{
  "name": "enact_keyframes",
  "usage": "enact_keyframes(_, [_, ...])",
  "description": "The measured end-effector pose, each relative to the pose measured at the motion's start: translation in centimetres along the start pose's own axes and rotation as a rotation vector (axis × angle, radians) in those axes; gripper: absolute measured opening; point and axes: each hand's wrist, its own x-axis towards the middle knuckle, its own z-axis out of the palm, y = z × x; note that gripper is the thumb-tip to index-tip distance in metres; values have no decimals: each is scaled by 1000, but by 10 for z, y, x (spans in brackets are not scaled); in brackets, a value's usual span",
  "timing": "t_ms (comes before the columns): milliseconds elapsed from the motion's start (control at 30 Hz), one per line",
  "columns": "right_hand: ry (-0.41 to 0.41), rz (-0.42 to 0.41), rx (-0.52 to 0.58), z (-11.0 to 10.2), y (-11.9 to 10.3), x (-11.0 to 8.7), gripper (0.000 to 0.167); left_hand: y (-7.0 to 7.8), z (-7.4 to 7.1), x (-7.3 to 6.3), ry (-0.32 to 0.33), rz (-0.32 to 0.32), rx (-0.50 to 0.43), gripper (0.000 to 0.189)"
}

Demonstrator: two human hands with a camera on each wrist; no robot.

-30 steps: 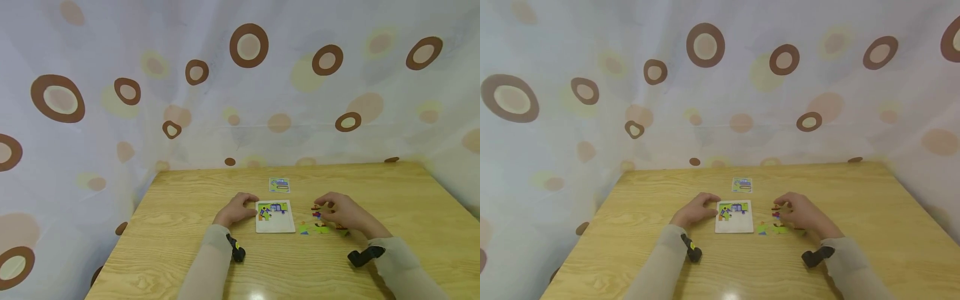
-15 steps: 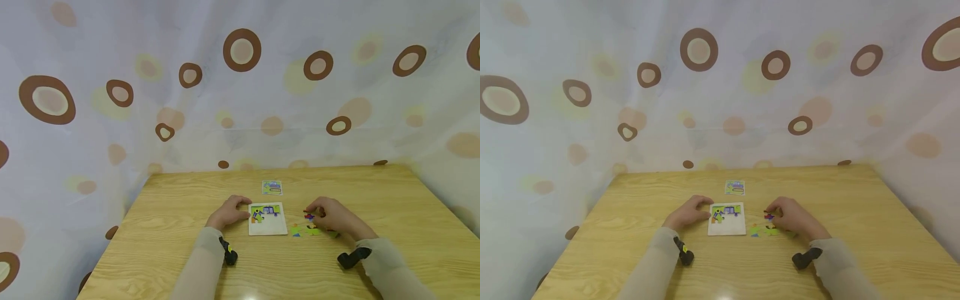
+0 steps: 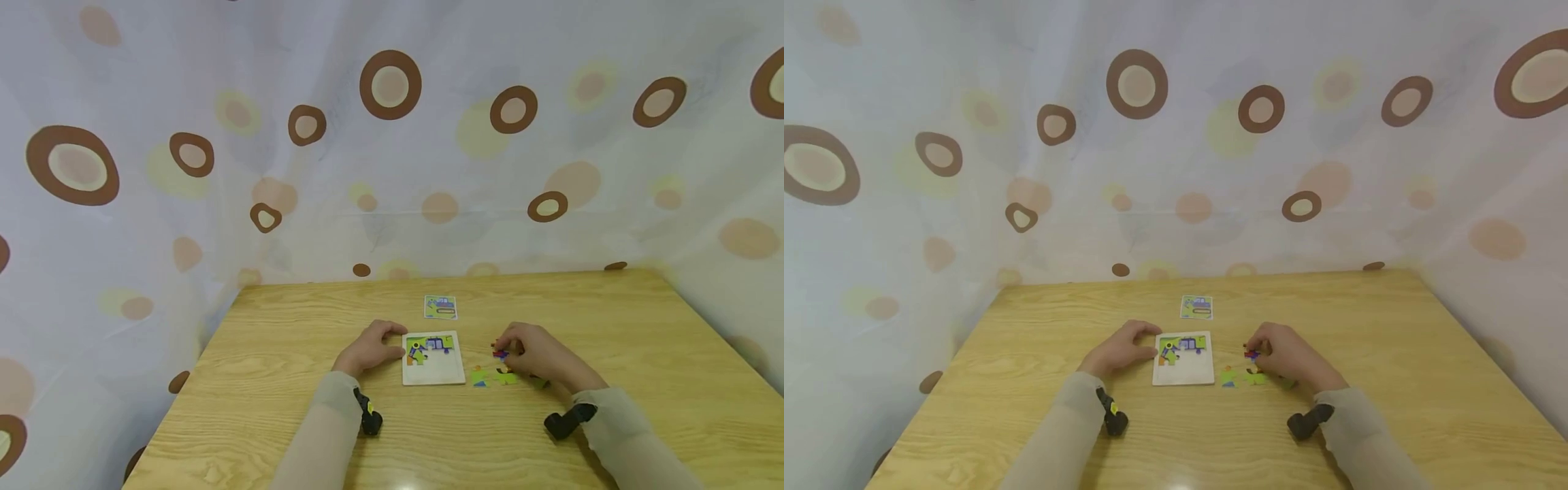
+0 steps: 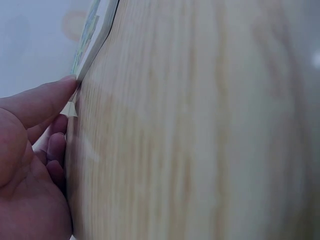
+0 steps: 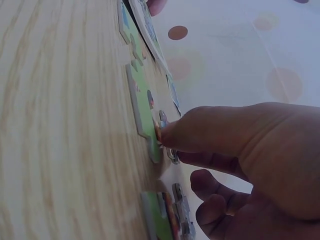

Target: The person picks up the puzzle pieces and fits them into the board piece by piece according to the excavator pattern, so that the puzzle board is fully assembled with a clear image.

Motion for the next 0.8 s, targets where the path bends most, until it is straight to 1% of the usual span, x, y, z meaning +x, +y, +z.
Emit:
enact_keyframes(200, [-9, -19, -33, 0, -1, 2, 18, 0, 0, 1, -10, 16, 3, 37])
enact_keyframes(533, [18, -24, -84, 5, -2, 4, 13, 0, -1, 0, -11, 16, 8, 36])
enact_keyframes(700, [14, -23, -102, 4, -4, 4, 13, 1, -1, 1, -13, 11, 8, 37])
enact_keyframes(800, [9, -38, -115, 4, -5, 4, 12, 0, -1, 1, -15, 4, 10, 37])
